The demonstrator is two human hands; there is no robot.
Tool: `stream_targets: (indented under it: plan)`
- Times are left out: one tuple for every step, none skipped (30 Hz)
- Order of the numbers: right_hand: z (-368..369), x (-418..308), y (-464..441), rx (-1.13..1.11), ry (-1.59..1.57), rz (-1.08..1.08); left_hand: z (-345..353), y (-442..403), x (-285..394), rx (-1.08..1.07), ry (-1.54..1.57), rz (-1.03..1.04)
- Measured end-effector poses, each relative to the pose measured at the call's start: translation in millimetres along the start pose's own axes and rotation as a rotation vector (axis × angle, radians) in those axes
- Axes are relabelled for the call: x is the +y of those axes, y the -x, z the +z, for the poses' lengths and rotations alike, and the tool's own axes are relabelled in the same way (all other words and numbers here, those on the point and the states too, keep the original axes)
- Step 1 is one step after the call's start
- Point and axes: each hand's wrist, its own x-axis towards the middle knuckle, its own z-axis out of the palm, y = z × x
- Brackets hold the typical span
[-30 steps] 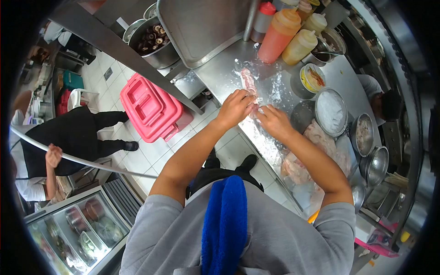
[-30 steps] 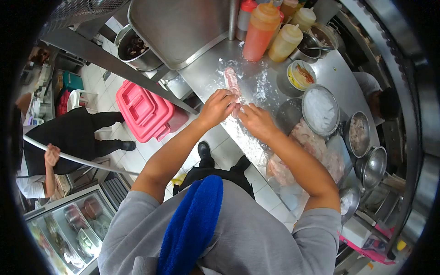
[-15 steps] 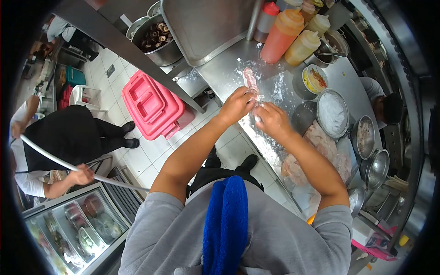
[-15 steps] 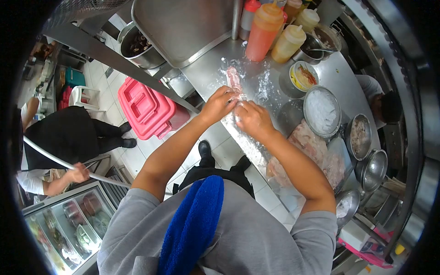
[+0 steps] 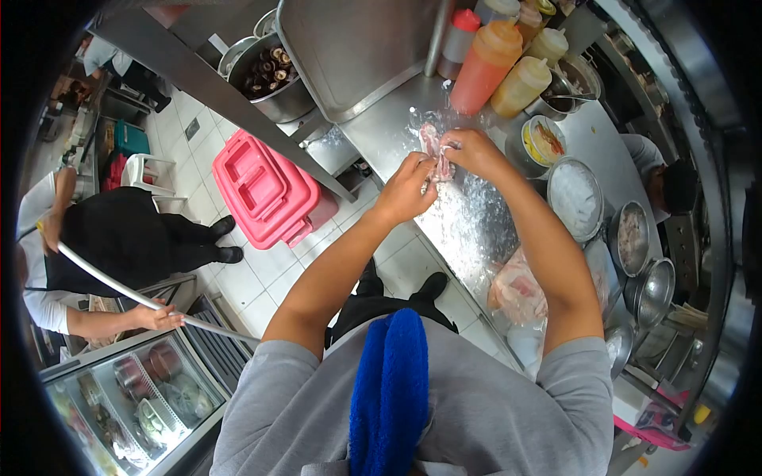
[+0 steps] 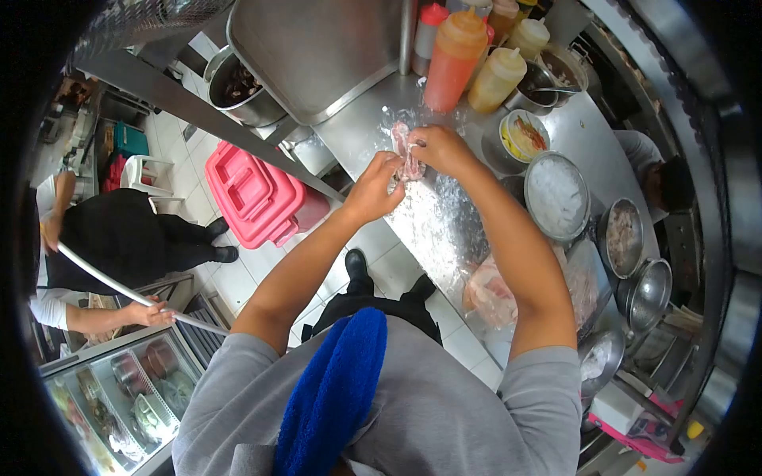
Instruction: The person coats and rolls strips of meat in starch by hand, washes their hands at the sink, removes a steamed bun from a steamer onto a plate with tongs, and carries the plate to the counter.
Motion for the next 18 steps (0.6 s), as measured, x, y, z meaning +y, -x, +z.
stream_targets:
  plan:
    - [2, 0, -3, 0.009, -0.089, 0.05, -3, -1, 5, 0.045, -0.008, -0.018]
    - [4, 1, -4, 0.017, -0.179, 0.102, -5, -2, 5, 0.044, -0.008, -0.016]
    - [8, 6, -4, 0.018, -0.18, 0.103, -7, -2, 3, 0.008, -0.094, 0.073]
    - [13, 10, -3, 0.014, -0.228, 0.117, -9, -2, 2, -0.027, -0.179, 0.162]
    - [18, 14, -3, 0.009, -0.277, 0.13, -9, -2, 1, -0.027, -0.18, 0.163]
    - [21, 13, -1, 0.01, -0.278, 0.128, -7, 0, -3, -0.048, -0.223, 0.197]
    - [25, 11, 4, 0.05, -0.159, 0.101, -5, 0, -6, -0.069, -0.268, 0.233]
    - [27, 11, 7, 0.091, -0.039, 0.073, -3, -1, -9, -0.066, -0.271, 0.236]
    - [27, 8, 11, 0.093, -0.038, 0.071, -2, -1, -10, -0.074, -0.269, 0.241]
    - [26, 6, 15, 0.111, -0.067, 0.091, -1, -1, -11, -0.082, -0.266, 0.245]
    - [25, 4, 19, 0.129, -0.096, 0.111, 0, -2, -13, -0.081, -0.266, 0.246]
    - [19, 0, 24, 0.085, -0.178, 0.113, 0, -3, -13, -0.069, -0.253, 0.235]
    - [18, -3, 29, 0.086, -0.178, 0.114, 0, -3, -13, -0.058, -0.239, 0.224]
    - [18, -5, 34, 0.167, -0.224, 0.123, 0, -4, -12, -0.059, -0.238, 0.225]
    - [18, -7, 39, 0.251, -0.27, 0.132, -1, -5, -8, -0.044, -0.229, 0.205]
    - [17, -9, 45, 0.253, -0.271, 0.133, -3, -7, -4, -0.03, -0.22, 0.187]
    - [16, -11, 50, 0.279, -0.116, -0.029, -5, -11, -2, -0.033, -0.22, 0.19]
    - [16, -11, 55, 0.302, 0.04, -0.19, -7, -14, 0, -0.02, -0.17, 0.199]
